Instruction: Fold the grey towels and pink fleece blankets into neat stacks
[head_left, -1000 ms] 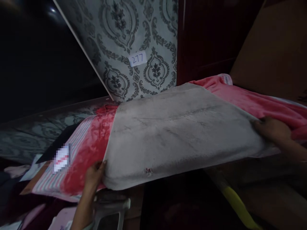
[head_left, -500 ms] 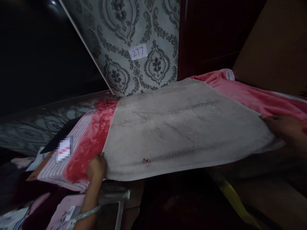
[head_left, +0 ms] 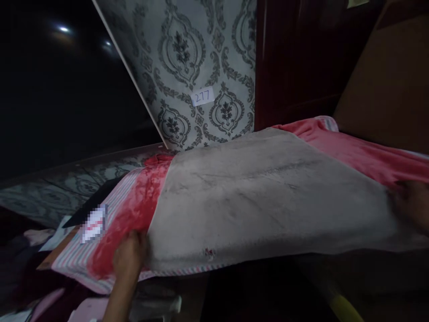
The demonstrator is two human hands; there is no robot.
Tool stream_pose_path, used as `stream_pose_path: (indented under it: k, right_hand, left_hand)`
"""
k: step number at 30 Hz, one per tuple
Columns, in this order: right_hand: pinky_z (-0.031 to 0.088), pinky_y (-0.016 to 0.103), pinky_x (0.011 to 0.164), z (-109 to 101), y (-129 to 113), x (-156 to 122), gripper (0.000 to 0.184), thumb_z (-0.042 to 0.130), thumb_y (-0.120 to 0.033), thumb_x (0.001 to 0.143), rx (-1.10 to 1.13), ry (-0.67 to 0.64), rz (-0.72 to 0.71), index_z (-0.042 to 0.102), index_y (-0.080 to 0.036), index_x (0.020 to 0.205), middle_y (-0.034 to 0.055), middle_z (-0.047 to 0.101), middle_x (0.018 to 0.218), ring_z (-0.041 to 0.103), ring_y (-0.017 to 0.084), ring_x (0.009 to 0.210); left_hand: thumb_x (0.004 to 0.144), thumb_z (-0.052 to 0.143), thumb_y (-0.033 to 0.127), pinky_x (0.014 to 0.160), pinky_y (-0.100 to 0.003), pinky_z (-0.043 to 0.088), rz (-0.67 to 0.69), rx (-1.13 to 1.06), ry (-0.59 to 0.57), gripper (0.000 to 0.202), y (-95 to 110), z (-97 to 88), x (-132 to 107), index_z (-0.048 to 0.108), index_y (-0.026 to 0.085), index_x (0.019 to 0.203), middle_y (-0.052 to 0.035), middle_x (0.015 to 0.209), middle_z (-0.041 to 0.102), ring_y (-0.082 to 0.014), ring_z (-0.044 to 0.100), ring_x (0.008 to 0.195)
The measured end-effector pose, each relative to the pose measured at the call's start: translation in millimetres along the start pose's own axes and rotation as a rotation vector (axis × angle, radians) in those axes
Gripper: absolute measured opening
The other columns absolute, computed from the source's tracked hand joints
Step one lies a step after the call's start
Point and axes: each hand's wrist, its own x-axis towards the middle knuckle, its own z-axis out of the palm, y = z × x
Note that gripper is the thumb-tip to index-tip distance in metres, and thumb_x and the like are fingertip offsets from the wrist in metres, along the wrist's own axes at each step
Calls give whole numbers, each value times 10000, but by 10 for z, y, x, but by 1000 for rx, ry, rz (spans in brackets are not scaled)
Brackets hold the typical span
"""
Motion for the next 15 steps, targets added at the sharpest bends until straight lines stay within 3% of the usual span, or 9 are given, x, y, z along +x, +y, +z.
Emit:
stream_pose_path:
  k: [3,7,10,12,15]
  right_hand:
    - [469,542,919,15,-636,26,752,216,-570,902,61,-26,-237,585,-82,1340,302,575,1300,564,418,1164]
    - [411,490,1081,52,-1904,16,689,240,-513,938,212,-99,-501,475,-113,1448,212,449,1498,464,345,1331]
    - [369,563,1102,186,-2534,-53,660,239,-505,953,232,-161,-651,434,-180,1493,158,375,1567,374,348,1411]
    - [332,614,1112,337,-2683,-102,661,231,-528,947,224,-222,-731,432,-233,1504,112,372,1579,340,357,1433]
    - [286,636,1136,579,-2652,-133,675,208,-554,943,246,-260,-774,415,-280,1525,70,391,1574,320,364,1445]
  left_hand:
    - [937,374,320,1048,-408,454,356,-94,111,466,559,-78,68,599,107,1285,-191,1289,653,-293,600,1216]
    - [940,470,378,1205,-450,285,767,-191,-2,590,1706,-154,111,429,143,1480,-160,1593,370,-288,297,1492]
    - [962,442,471,1223,-530,209,894,-187,-66,639,2341,-94,190,333,226,1542,-111,1656,241,-301,183,1530]
    - [980,383,506,1223,-553,187,874,-179,-70,626,2505,19,301,319,255,1549,-89,1662,229,-300,184,1530]
    - [981,294,586,1213,-578,195,792,-163,-48,647,2374,219,540,339,273,1546,-73,1644,287,-305,221,1518]
